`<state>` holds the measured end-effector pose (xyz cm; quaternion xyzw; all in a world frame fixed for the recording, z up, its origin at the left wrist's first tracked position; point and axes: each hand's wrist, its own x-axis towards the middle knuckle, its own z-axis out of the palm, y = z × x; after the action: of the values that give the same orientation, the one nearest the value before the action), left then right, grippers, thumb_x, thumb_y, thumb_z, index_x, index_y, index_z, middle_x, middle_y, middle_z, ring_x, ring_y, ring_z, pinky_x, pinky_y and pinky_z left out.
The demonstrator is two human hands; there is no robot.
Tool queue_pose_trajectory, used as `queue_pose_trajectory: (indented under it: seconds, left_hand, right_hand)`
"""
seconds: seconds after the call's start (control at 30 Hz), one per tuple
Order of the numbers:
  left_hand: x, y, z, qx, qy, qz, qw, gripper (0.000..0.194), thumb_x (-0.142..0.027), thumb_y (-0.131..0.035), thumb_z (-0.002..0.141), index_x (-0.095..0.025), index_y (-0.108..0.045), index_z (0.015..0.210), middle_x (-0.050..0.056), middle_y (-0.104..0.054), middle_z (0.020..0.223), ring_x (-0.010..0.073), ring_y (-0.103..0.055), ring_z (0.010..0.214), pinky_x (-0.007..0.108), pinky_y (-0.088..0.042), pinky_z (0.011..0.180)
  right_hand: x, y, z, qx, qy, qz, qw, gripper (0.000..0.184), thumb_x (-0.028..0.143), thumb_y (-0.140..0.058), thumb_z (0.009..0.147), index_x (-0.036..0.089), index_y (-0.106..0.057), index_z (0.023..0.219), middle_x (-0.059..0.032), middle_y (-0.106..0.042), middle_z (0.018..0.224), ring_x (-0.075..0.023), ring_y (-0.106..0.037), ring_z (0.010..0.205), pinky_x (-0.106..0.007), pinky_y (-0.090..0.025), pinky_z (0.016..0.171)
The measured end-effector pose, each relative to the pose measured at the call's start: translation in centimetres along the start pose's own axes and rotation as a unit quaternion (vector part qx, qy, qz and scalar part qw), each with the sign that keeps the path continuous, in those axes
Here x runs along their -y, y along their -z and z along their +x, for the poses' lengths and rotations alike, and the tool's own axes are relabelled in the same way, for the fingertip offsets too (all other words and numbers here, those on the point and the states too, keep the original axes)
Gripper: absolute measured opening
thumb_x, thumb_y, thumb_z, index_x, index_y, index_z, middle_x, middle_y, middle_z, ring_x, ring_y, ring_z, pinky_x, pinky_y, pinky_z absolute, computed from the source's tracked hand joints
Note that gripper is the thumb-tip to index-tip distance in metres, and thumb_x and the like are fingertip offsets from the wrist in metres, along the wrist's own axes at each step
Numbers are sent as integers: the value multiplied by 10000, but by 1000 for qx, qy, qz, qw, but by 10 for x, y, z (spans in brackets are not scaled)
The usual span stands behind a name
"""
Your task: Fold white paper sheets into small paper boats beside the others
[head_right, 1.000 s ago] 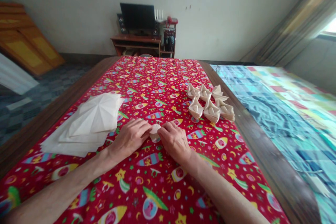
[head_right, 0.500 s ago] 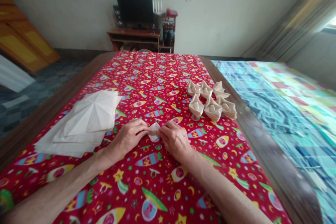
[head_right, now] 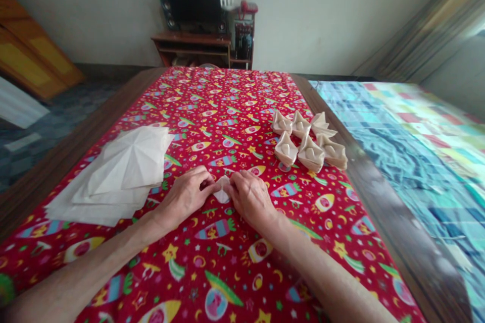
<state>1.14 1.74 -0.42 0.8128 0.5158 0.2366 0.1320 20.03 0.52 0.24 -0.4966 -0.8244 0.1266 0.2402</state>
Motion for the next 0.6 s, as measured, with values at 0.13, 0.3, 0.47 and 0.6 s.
queue_pose_trajectory:
  seconds: [0.13, 0.3, 0.47, 0.6]
  left_hand:
    - [-5, 5, 4, 21, 19, 55, 998, 242, -392, -615, 836, -199, -549, 705, -26, -576, 734, 137, -555, 665, 257, -329, 583]
    - [-5, 11, 6, 37, 48, 72, 996, 265, -446, -630, 810, -213, -554, 707, -40, -589, 726, 137, -570, 651, 257, -298, 559]
    - [-2, 15, 5, 43, 45, 85, 994, 239, -420, -656, 791, -220, -557, 705, -45, -602, 738, 142, -577, 656, 258, -294, 553]
    - [6, 16, 4, 31, 59, 65, 996, 186, -369, -688, 766, -225, -578, 724, -47, -602, 744, 125, -558, 623, 244, -300, 531]
  right_hand:
    - [-2, -2, 3, -9, 5, 35, 999, 134, 246, -533, 883, 197, -481, 770, -2, -559, 702, -116, -470, 597, -226, -319, 557]
    - [-2, 3, 4, 2, 4, 45, 999, 131, 206, -548, 866, 198, -476, 757, 5, -544, 691, -116, -468, 609, -228, -319, 577]
    - [-5, 7, 4, 19, -2, 53, 998, 105, 187, -567, 850, 199, -489, 780, 10, -548, 710, -118, -479, 630, -227, -324, 589]
    - [-6, 4, 1, 17, 10, 56, 998, 92, 171, -538, 860, 200, -492, 786, 0, -547, 735, -124, -486, 651, -228, -342, 598]
